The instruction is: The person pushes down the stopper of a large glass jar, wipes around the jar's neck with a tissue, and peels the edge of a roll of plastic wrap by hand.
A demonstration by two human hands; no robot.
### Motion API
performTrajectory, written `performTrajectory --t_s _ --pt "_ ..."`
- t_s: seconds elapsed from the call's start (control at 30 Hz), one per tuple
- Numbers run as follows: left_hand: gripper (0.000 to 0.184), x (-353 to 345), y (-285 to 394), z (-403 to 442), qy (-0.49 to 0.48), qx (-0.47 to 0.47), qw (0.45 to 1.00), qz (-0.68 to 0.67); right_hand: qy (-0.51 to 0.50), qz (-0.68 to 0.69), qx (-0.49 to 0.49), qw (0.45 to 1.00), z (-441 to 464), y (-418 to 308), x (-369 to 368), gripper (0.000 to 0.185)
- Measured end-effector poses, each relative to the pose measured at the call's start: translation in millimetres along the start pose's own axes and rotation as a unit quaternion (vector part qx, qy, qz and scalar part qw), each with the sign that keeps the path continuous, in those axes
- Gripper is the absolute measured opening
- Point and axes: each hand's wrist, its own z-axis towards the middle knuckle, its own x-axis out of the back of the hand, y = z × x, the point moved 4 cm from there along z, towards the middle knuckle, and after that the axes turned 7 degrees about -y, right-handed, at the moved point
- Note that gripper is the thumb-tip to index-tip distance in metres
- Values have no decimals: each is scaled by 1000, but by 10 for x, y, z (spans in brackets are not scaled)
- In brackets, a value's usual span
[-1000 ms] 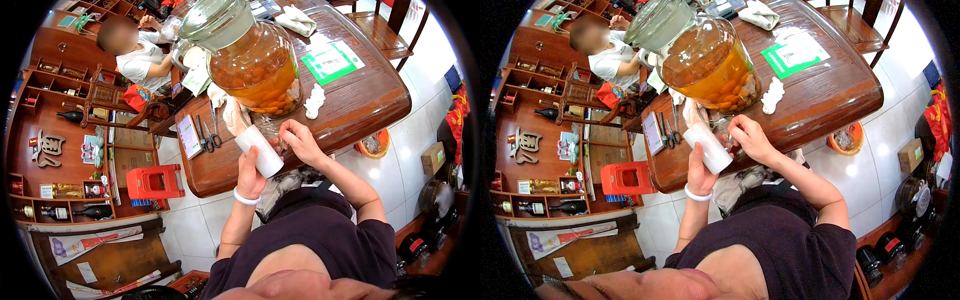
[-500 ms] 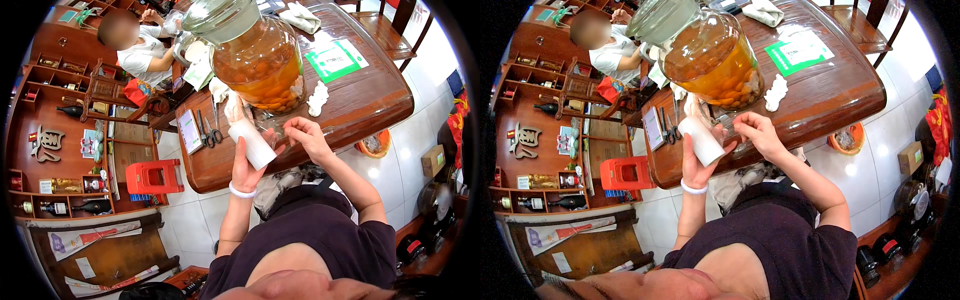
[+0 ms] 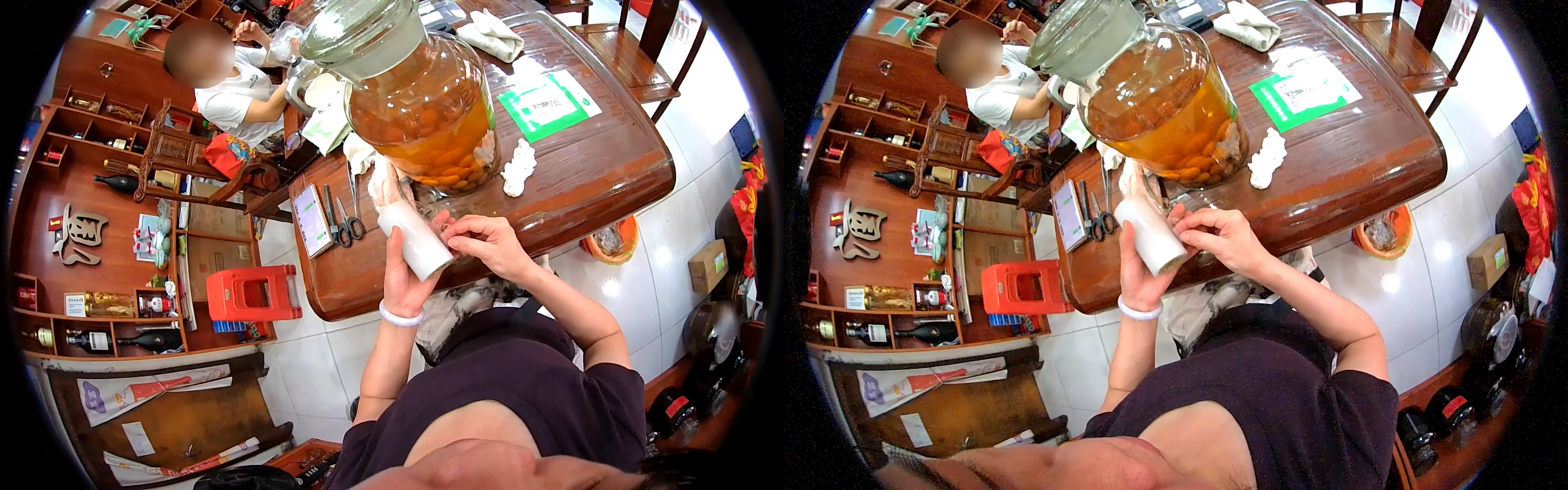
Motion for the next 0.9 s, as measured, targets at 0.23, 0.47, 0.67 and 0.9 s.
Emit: performTrajectory --t_s 0.23,0.47,0.67,0.9 --pt "56 36 -12 2 -3 24 1000 -18 19 -77 11 997 15 22 31 11" --pt "53 -69 3 -11 -6 9 1000 -23 66 -152 40 985 2 102 111 12" --pt "49 -21 19 4 21 -12 1000 6 61 -12 -28 998 -25 126 117 14" --pt "51 -98 30 2 11 -34 997 64 50 152 -82 984 -43 106 56 15"
